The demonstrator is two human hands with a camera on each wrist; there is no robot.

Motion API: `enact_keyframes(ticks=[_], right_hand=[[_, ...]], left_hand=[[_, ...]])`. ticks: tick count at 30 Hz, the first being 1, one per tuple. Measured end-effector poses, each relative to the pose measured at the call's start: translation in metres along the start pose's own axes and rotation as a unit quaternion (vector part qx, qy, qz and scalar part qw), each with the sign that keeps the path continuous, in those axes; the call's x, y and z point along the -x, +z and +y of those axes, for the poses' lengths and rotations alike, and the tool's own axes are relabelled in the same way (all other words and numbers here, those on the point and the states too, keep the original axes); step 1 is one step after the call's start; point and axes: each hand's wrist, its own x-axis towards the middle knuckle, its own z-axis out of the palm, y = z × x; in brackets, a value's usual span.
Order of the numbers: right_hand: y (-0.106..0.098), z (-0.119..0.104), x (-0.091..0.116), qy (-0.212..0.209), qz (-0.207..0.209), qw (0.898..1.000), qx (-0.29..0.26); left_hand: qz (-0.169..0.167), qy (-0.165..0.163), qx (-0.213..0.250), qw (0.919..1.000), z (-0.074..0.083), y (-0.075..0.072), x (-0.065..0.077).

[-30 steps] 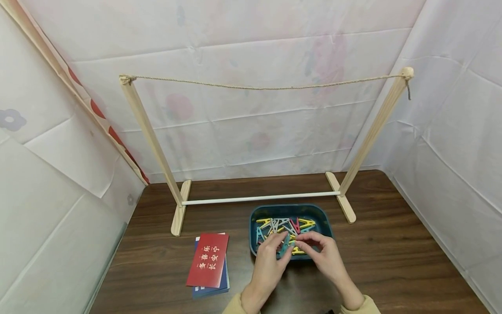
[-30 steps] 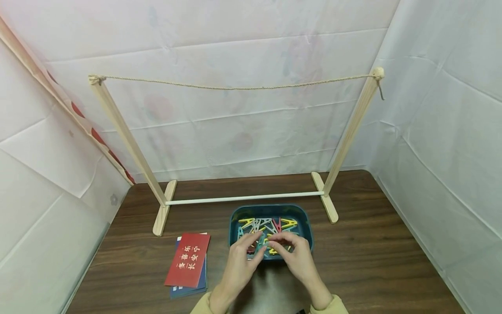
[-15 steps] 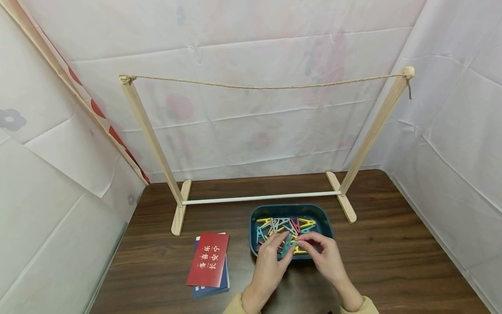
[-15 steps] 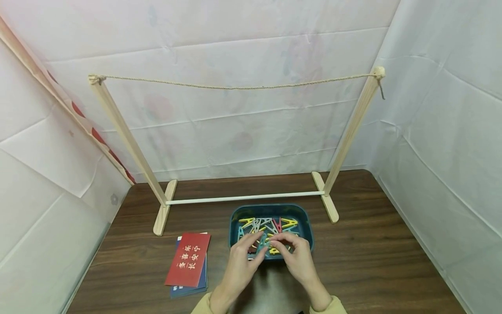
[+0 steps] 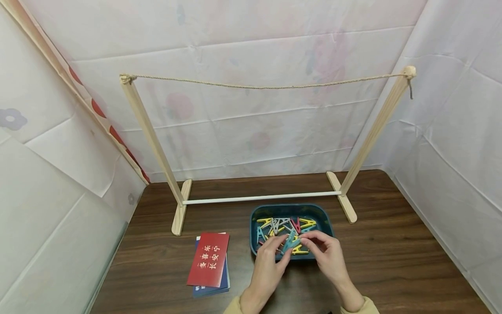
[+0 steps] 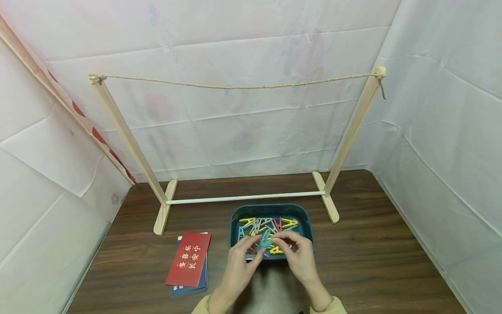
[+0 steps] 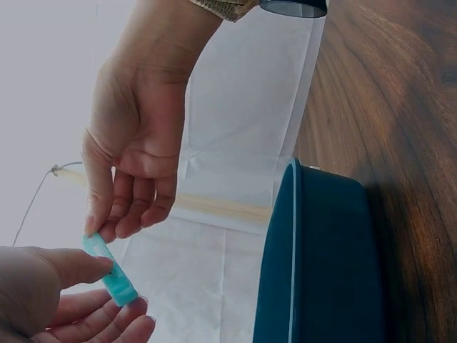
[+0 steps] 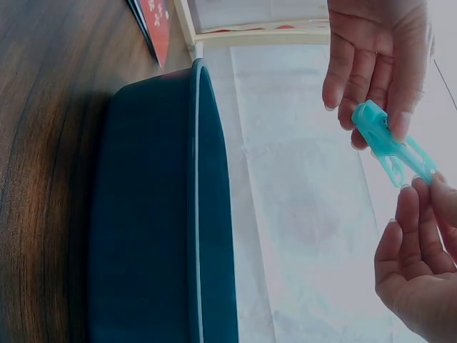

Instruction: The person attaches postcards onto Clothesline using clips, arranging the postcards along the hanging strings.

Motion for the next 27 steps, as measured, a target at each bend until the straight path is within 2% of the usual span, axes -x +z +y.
enact_keyframes(ticks=[11, 17, 23, 27], right_hand=[[-0.0002, 0.001, 0.0005, 0.003, 0.002, 1.0, -0.017], [-0.0009, 0.0012, 0.0008, 0.003, -0.014, 1.0, -0.025], [-0.0029, 0.0003, 0.0004, 0.012, -0.029, 0.999, -0.028], [-0.0036, 0.0004, 0.0002, 0.001, -0.036, 0.999, -0.016]], left_hand=[[0.012, 0.006, 0.021, 0.9997, -0.0049, 0.0019, 0.0054], [0.018, 0.008, 0.031, 0.9993, -0.0041, -0.0012, 0.0053], [0.014, 0.015, 0.025, 0.9995, -0.0043, -0.0046, 0.0042], [0.006, 0.02, 0.019, 0.9996, -0.0045, -0.0058, 0.0036]])
